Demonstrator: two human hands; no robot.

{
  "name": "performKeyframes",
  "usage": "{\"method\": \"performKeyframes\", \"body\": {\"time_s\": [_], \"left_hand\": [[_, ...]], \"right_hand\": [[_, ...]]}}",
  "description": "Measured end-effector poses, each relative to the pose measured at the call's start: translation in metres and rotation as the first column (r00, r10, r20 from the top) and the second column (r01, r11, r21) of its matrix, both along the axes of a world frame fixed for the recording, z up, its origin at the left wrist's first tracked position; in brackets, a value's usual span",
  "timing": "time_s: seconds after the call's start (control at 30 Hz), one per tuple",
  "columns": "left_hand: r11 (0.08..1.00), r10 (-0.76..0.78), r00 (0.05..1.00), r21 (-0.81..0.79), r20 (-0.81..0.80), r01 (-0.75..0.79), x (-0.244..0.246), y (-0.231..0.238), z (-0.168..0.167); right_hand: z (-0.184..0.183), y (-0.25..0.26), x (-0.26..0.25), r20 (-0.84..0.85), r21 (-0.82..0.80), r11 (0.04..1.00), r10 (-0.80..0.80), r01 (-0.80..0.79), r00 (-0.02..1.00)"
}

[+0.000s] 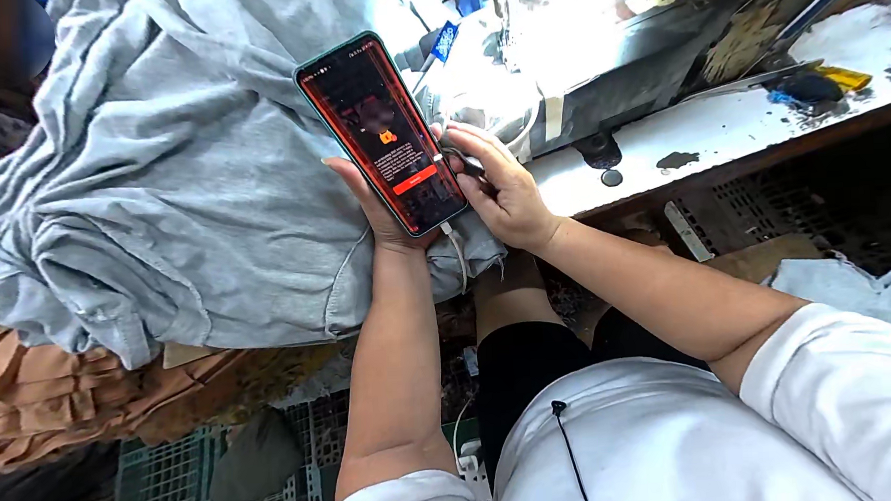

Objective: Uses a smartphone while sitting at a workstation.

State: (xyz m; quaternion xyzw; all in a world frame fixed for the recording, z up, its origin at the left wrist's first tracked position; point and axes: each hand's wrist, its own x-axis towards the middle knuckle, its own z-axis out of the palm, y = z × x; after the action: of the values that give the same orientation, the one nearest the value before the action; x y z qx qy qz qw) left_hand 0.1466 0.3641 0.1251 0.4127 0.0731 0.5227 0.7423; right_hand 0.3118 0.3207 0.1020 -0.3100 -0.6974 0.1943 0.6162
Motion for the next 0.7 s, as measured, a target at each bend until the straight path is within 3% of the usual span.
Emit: {"method": "performKeyframes", "body": {"time_s": [0.27, 0.53, 0.7], "left_hand": [[0.994, 0.078, 0.997, 0.074, 0.013, -0.079, 0.002, -0.001, 0.001], [0.995, 0.061, 0.998, 0.083, 0.032, -0.063, 0.004, -0.004, 0.004], [0.994, 0.066, 0.998, 0.088, 0.023, -0.068, 0.004, -0.005, 0.005]], "right_hand": [[0.009, 0.006, -0.018, -0.004, -0.023, 0.988, -0.151, 0.151, 0.989], [0.000, 0.007, -0.012, -0.019, 0.038, 0.999, 0.016, -0.015, 1.000], [0.000, 0.005, -0.010, 0.018, 0.021, 1.000, 0.011, -0.012, 1.000]]}}
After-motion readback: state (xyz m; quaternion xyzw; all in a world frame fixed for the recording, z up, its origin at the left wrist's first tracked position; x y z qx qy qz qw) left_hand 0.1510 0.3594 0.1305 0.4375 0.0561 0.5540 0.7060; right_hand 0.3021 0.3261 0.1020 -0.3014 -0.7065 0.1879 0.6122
